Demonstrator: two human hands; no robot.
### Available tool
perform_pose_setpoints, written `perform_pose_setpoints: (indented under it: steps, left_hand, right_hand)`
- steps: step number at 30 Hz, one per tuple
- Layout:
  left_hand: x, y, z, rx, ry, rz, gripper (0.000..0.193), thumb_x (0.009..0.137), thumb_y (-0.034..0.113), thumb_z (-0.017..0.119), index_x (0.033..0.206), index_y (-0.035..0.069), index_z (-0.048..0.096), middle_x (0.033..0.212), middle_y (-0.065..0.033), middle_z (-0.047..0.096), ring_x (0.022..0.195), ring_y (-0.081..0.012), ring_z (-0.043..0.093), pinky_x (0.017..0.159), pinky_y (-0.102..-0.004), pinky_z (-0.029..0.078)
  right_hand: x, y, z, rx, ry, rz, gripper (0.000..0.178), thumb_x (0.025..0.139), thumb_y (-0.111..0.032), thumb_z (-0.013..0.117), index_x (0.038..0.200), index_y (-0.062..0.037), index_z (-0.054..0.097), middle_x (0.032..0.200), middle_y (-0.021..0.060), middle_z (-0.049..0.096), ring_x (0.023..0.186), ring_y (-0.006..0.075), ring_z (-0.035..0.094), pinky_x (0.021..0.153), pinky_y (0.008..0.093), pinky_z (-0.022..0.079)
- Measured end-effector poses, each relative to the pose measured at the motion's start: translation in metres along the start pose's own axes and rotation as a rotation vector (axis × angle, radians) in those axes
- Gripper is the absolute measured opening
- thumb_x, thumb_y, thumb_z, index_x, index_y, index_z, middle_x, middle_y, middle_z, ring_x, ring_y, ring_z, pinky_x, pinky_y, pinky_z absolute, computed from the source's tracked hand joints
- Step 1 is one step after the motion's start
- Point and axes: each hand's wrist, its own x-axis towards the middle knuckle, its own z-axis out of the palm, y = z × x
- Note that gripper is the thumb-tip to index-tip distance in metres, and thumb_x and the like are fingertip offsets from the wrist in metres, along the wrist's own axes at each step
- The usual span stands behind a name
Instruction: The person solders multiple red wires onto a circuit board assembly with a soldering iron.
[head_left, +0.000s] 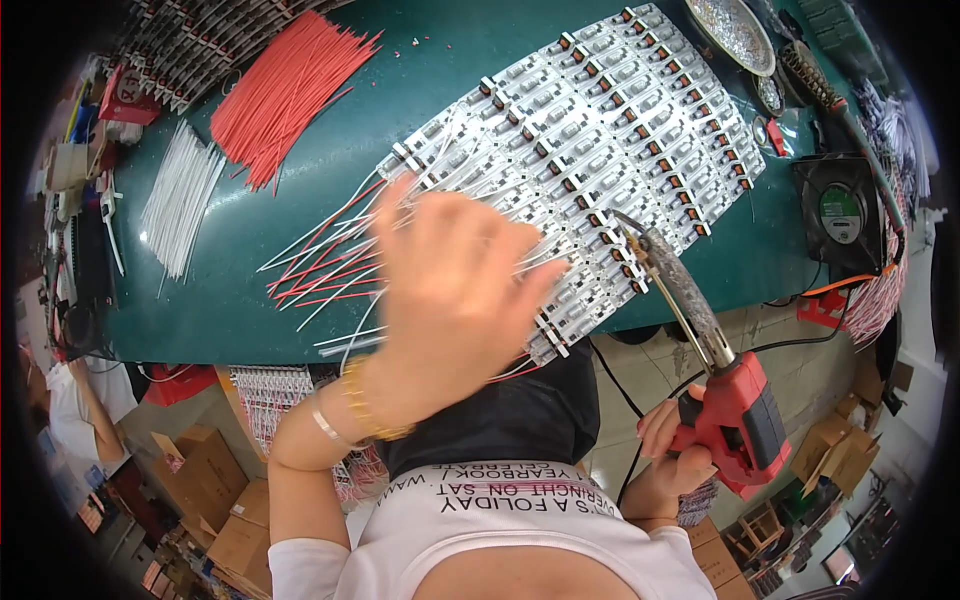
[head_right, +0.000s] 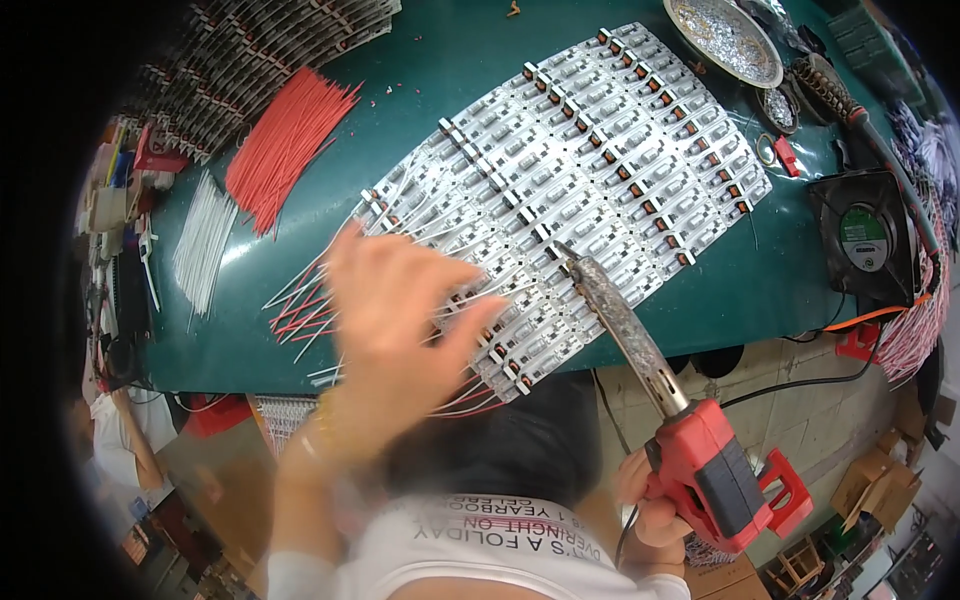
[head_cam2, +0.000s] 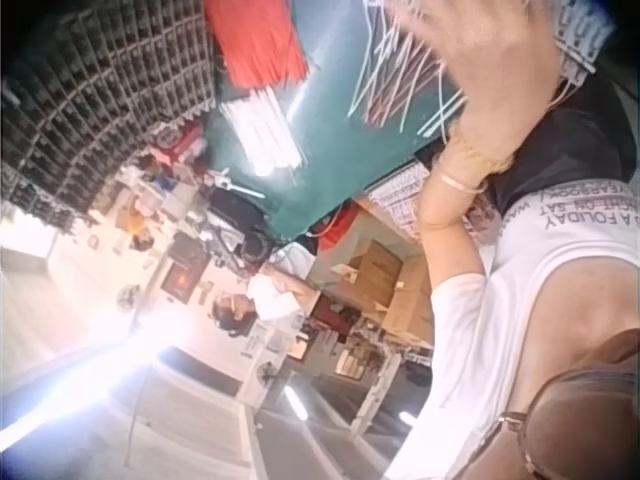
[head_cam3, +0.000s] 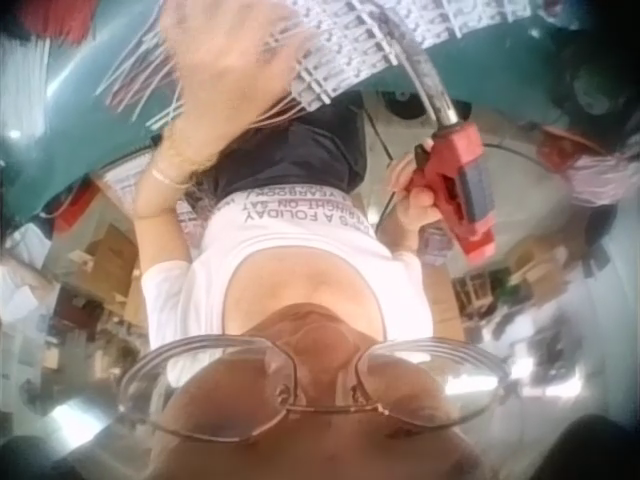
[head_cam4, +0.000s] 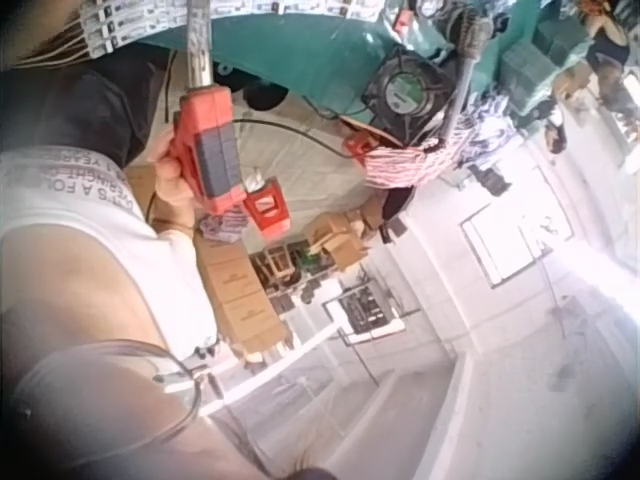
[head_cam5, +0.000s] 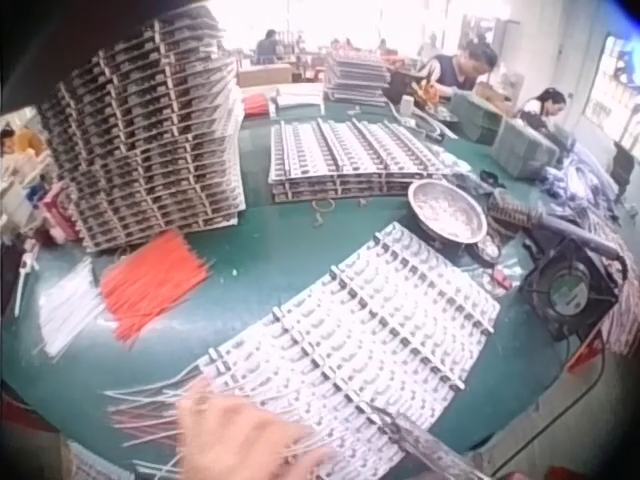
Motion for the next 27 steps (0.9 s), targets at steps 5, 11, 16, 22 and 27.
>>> perform_pose_setpoints:
  steps: [5,11,16,22,27]
  left_hand:
    - [-0.014,-0.138,-0.086,0.353,0.287,-0.393,0.023,0.084,0.02,0.074,0.099,0.003,0.07,0.094,-0.0105,0.068,0.085,-0.0255,0.062,0.081,-0.0362,0.048]
    - [-0.049,-0.235,-0.111,0.506,0.1,-0.472,0.014,0.088,0.016,0.069,0.095,0.004,0.071,0.084,-0.0104,0.07,0.081,-0.0256,0.065,0.075,-0.0356,0.051]
    - [-0.048,-0.237,-0.11,0.449,0.067,-0.47,0.014,0.089,0.011,0.066,0.098,0.002,0.069,0.088,-0.014,0.069,0.079,-0.0259,0.065,0.072,-0.0362,0.051]
    - [-0.056,-0.231,-0.112,0.442,0.073,-0.447,0.015,0.09,0.005,0.06,0.103,0.0,0.065,0.093,-0.0176,0.066,0.088,-0.0313,0.063,0.078,-0.0401,0.049]
    - [-0.054,-0.227,-0.104,0.551,0.139,-0.337,0.008,0.09,0.006,0.059,0.095,0.001,0.063,0.088,-0.0164,0.063,0.085,-0.0347,0.058,0.077,-0.0446,0.045]
  right_hand:
    - [0.004,-0.005,-0.003,0.05,0.061,-0.008,0.083,0.089,-0.062,0.055,0.132,0.0072,0.041,0.05,0.0,0.048,0.041,0.0129,0.047,0.045,0.0277,0.044]
    - [0.004,0.001,-0.002,0.053,0.036,-0.018,0.08,0.091,-0.059,0.054,0.132,0.0078,0.04,0.05,0.0002,0.047,0.04,0.0126,0.047,0.046,0.0271,0.043]
    - [0.003,0.0,-0.001,0.063,0.049,-0.001,0.078,0.092,-0.056,0.055,0.132,0.0086,0.039,0.05,-0.0004,0.046,0.04,0.0124,0.046,0.046,0.0268,0.044]
    - [0.005,0.005,0.004,0.111,0.05,-0.009,0.074,0.094,-0.052,0.056,0.132,0.0095,0.039,0.051,-0.0001,0.046,0.04,0.012,0.045,0.046,0.0262,0.042]
    - [0.003,0.009,0.001,0.128,0.031,-0.036,0.071,0.096,-0.048,0.055,0.133,0.0104,0.039,0.051,0.0001,0.044,0.04,0.0118,0.044,0.046,0.0263,0.041]
